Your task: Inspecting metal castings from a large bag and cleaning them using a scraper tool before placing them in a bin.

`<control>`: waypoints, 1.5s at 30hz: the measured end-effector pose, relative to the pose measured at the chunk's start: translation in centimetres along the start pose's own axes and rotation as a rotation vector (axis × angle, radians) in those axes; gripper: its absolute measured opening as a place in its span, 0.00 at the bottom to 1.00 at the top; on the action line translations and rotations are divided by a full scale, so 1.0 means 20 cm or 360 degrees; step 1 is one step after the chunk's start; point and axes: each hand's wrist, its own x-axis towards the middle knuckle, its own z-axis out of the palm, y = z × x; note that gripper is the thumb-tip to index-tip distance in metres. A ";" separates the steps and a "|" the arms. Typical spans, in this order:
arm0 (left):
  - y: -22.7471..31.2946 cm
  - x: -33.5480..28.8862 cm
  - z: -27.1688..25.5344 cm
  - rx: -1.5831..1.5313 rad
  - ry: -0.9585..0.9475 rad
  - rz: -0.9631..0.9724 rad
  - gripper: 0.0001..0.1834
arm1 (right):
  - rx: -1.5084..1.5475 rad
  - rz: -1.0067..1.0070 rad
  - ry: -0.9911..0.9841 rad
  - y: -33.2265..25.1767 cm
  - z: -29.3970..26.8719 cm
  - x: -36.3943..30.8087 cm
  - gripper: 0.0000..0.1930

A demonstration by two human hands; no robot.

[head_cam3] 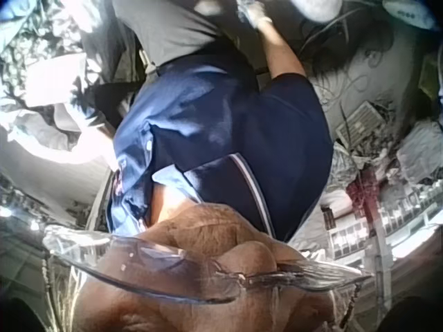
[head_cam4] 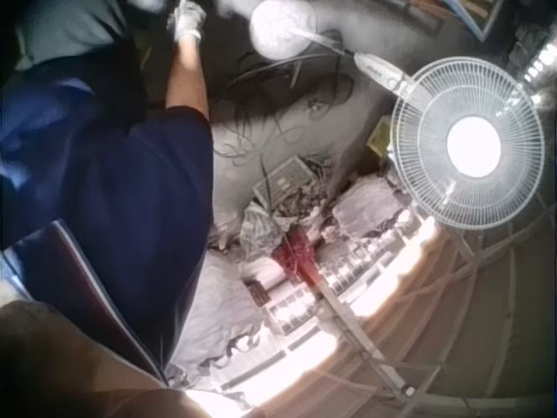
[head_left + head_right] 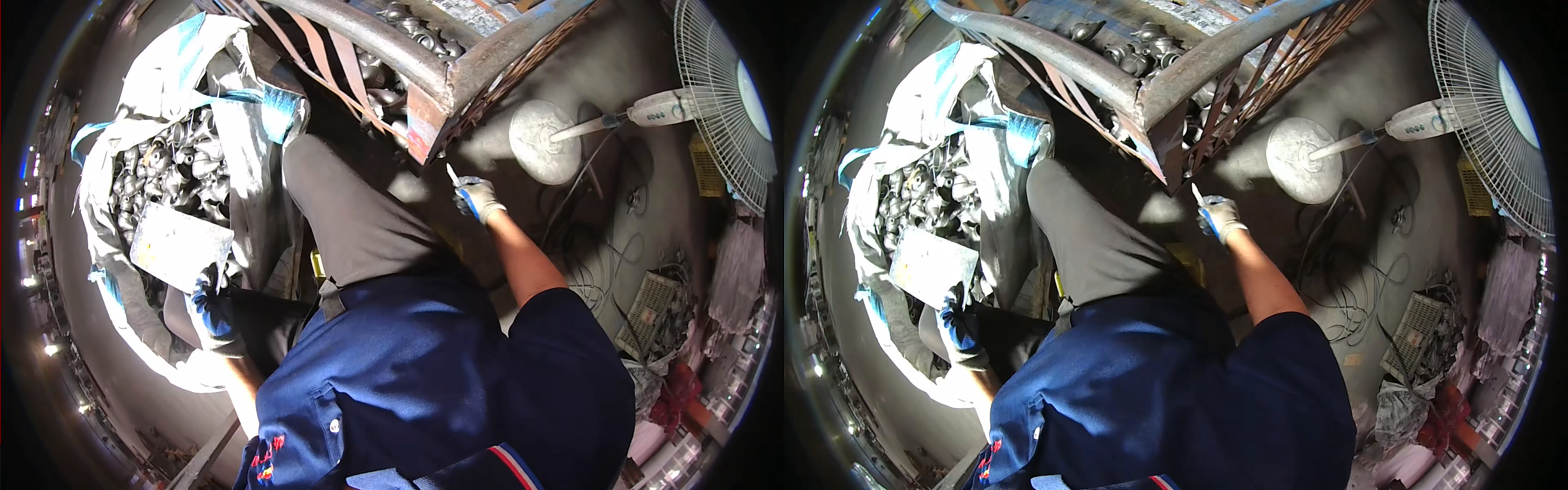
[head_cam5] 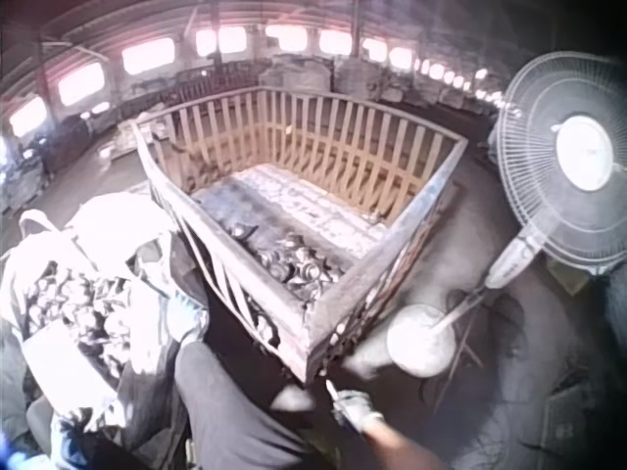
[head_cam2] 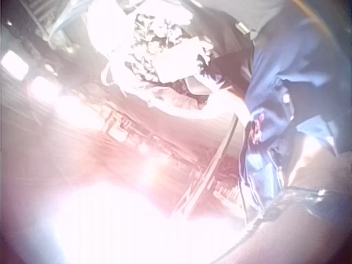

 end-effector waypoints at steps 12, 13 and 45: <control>0.16 0.04 0.10 -0.1386 0.0343 -0.0627 0.11 | -0.1675 -0.0608 0.0221 0.10 0.10 -0.07 0.11; 0.16 0.03 0.10 -0.0958 0.0300 -0.0375 0.12 | -0.0955 -0.0492 0.0283 0.03 0.17 -0.15 0.11; 0.03 0.09 0.05 -0.1617 0.0119 -0.0734 0.15 | 0.0886 -0.1228 0.0662 -0.91 0.30 0.03 0.05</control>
